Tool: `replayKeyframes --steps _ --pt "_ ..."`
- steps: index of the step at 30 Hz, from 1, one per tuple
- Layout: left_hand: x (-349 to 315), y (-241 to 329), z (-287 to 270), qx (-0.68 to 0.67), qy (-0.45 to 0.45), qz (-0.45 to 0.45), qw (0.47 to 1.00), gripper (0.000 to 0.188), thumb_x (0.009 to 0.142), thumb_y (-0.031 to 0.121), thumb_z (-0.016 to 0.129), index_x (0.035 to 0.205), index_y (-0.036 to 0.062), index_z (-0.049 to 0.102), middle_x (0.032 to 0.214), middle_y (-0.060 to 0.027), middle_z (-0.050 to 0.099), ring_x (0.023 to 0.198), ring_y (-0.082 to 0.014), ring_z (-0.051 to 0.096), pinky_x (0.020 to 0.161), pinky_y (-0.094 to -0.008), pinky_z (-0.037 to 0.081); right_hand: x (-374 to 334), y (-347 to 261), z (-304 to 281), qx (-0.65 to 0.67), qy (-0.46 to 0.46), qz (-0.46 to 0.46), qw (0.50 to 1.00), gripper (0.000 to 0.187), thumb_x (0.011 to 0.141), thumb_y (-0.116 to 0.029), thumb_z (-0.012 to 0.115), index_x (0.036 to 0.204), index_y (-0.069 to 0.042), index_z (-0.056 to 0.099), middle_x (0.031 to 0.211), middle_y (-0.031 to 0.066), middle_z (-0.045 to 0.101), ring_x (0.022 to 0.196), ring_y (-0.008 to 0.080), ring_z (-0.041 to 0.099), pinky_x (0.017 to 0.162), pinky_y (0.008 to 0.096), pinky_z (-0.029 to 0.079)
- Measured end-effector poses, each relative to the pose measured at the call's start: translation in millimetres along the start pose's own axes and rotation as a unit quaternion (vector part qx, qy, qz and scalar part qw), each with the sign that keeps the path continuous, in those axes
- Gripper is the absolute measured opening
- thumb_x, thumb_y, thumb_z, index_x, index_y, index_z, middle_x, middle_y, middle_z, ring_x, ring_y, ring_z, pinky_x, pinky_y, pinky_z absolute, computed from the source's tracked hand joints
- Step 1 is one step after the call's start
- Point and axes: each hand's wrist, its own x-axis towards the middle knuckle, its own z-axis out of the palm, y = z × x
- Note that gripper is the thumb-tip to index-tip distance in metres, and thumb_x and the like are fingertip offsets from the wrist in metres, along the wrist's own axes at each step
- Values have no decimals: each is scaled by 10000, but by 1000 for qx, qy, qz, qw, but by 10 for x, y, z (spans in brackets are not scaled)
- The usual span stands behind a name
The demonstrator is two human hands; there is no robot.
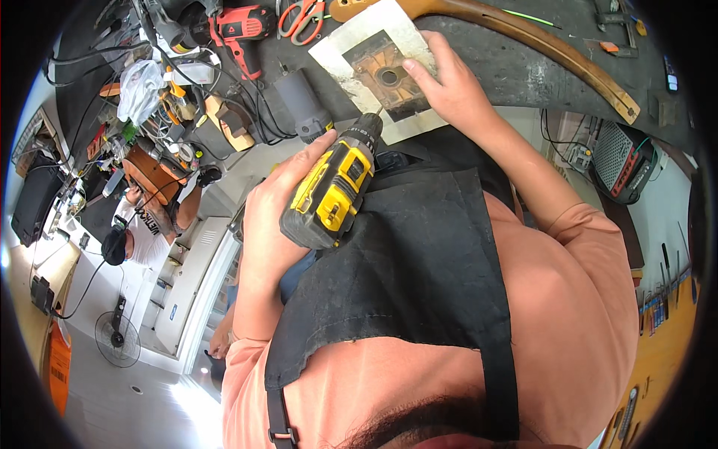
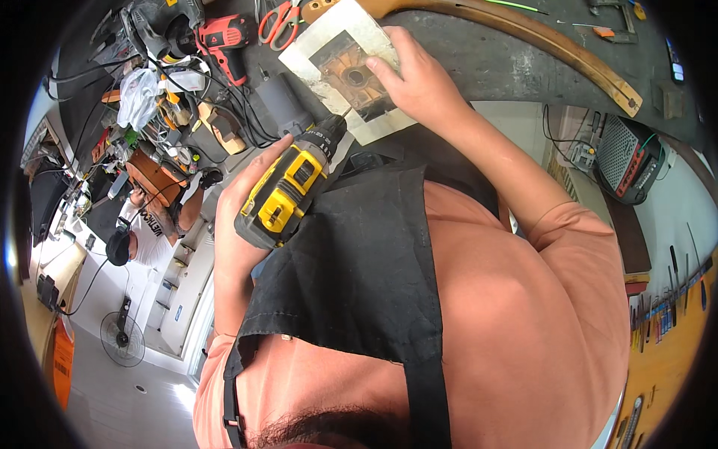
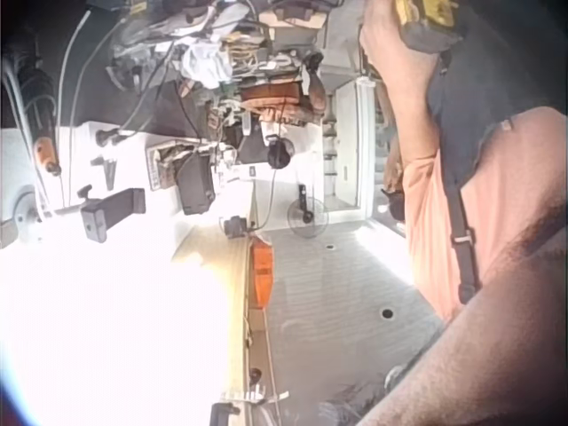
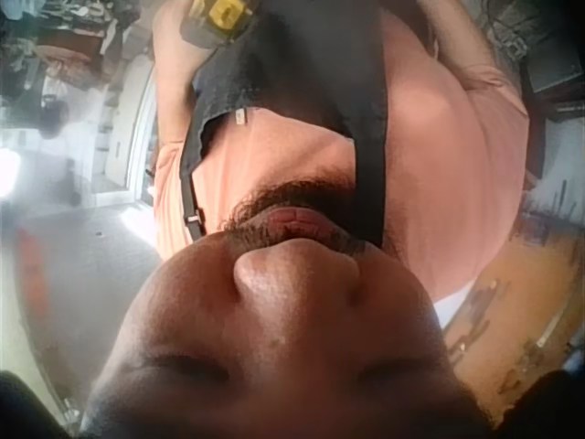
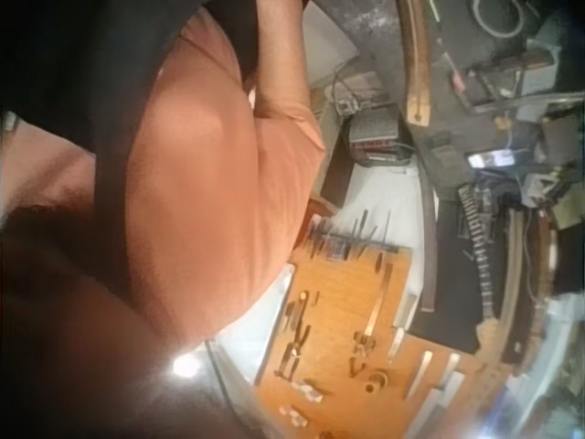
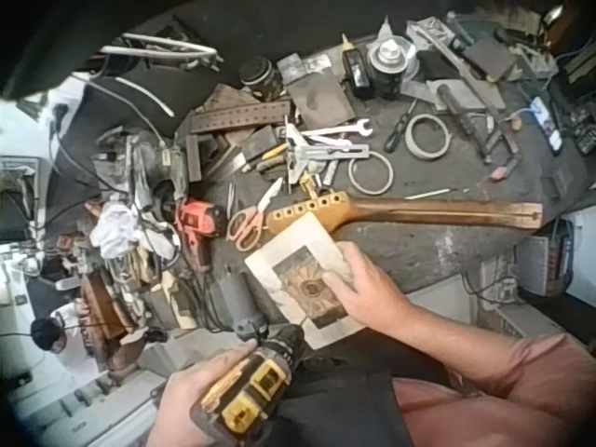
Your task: The person handles a guitar neck and a small wooden block with a metal insert. They use a cordless drill to work on the block, then assemble a clear plastic container with yellow knobs onto the block. The person adjusts the knobs and inspects the assembly.
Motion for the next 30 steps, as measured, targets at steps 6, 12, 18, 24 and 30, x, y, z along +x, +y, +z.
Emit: replayKeyframes --steps 6,12,18,24,30 --pt "39 -21 16 -7 -3 8 1000 725 799 160 869 1502 138 695 1355 -165 778 1243 -365 754 1041 -427 592 9 -5 -15 20 -6 -5 1000 416 1150 -285 594 1448 -6 515 1334 310 695 1269 489 669 1051 504 533" --pt "47 16 35 9 -14 -4 1000 730 804 146 859 1513 142 685 1355 -165 777 1259 -361 749 1049 -418 589 12 14 -12 31 -11 -3 999 415 1162 -284 571 1459 -1 508 1353 318 688 1285 497 656 1068 508 519" --pt "86 11 52 -7 -1 -8 1000 706 816 146 868 1499 120 691 1359 -166 776 1267 -360 746 1053 -413 588 22 81 -11 37 -23 0 999 438 1169 -295 560 1492 -7 494 1362 314 686 1298 475 659 1082 494 514" --pt "104 151 1 85 -14 25 996 705 821 234 865 1502 179 690 1228 -151 798 1123 -373 776 918 -447 620 23 33 -45 50 -41 19 998 452 1176 -297 559 1507 3 490 1383 300 683 1322 438 667 1105 466 505" --pt "187 473 -21 156 -48 -19 986 586 862 192 824 1441 184 734 1226 -135 807 1051 -377 790 895 -437 620 6 35 -11 36 -20 3 999 423 1174 -301 544 1487 -25 472 1337 326 694 1276 504 664 1060 513 527"
